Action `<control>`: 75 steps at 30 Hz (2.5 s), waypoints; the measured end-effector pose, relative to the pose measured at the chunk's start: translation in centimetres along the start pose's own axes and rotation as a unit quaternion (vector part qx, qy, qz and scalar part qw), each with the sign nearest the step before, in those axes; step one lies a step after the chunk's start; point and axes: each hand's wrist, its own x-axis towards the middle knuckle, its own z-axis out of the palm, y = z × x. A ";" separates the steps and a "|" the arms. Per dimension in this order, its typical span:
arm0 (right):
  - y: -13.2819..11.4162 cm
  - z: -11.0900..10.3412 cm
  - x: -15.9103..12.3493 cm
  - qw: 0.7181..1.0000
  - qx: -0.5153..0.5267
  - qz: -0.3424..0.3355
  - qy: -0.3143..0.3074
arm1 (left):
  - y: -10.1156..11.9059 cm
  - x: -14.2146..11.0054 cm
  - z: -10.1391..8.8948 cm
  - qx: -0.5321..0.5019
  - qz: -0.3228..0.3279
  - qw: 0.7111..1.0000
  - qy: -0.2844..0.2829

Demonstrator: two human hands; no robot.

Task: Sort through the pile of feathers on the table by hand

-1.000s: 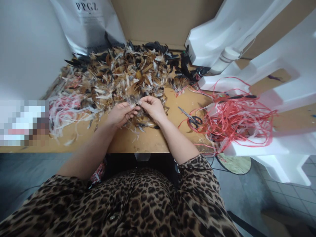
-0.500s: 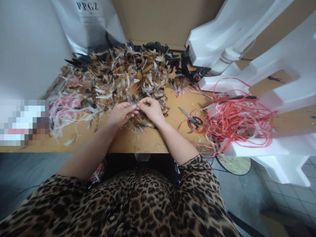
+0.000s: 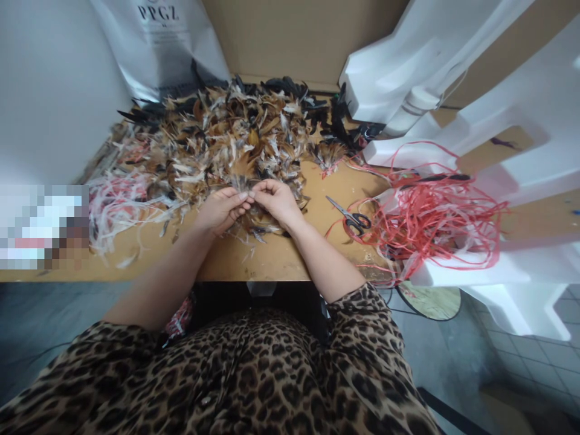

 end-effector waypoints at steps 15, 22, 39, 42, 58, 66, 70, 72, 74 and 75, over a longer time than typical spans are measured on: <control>-0.8 0.1 -0.3 1.000 -0.013 -0.008 -0.001 | -0.5 0.0 0.0 0.082 0.074 0.994 0.013; -0.9 -0.1 -0.4 1.000 0.012 -0.019 -0.011 | -0.1 0.0 0.0 0.011 0.004 1.000 0.003; -0.4 -0.4 -0.4 0.997 -0.056 -0.050 -0.027 | 0.2 -0.4 -0.1 0.022 -0.054 0.998 -0.032; -0.6 -0.2 -0.4 0.998 -0.034 -0.044 -0.019 | 0.2 -0.3 -0.2 0.014 -0.061 0.997 -0.037; -0.8 -0.6 -0.6 0.996 -0.038 -0.047 -0.064 | 0.7 0.1 -0.2 -0.064 -0.027 0.997 0.015; -1.1 -0.8 -0.5 0.995 -0.070 -0.072 -0.011 | 0.0 -0.1 -0.5 0.019 -0.008 0.999 -0.027; -1.5 -1.0 -0.5 0.994 -0.081 -0.067 -0.012 | 0.1 -0.2 -0.3 0.034 -0.003 0.999 -0.016; -1.4 -1.1 -0.5 0.994 -0.088 -0.062 -0.016 | 0.2 -0.3 -0.1 0.039 -0.009 0.999 -0.013; -1.3 -1.1 -0.5 0.993 -0.096 -0.061 -0.022 | 0.3 -0.3 -0.1 0.043 -0.016 0.999 -0.012; -1.3 -1.1 -0.5 0.993 -0.101 -0.059 -0.027 | 0.3 -0.3 -0.1 0.043 -0.017 0.999 -0.010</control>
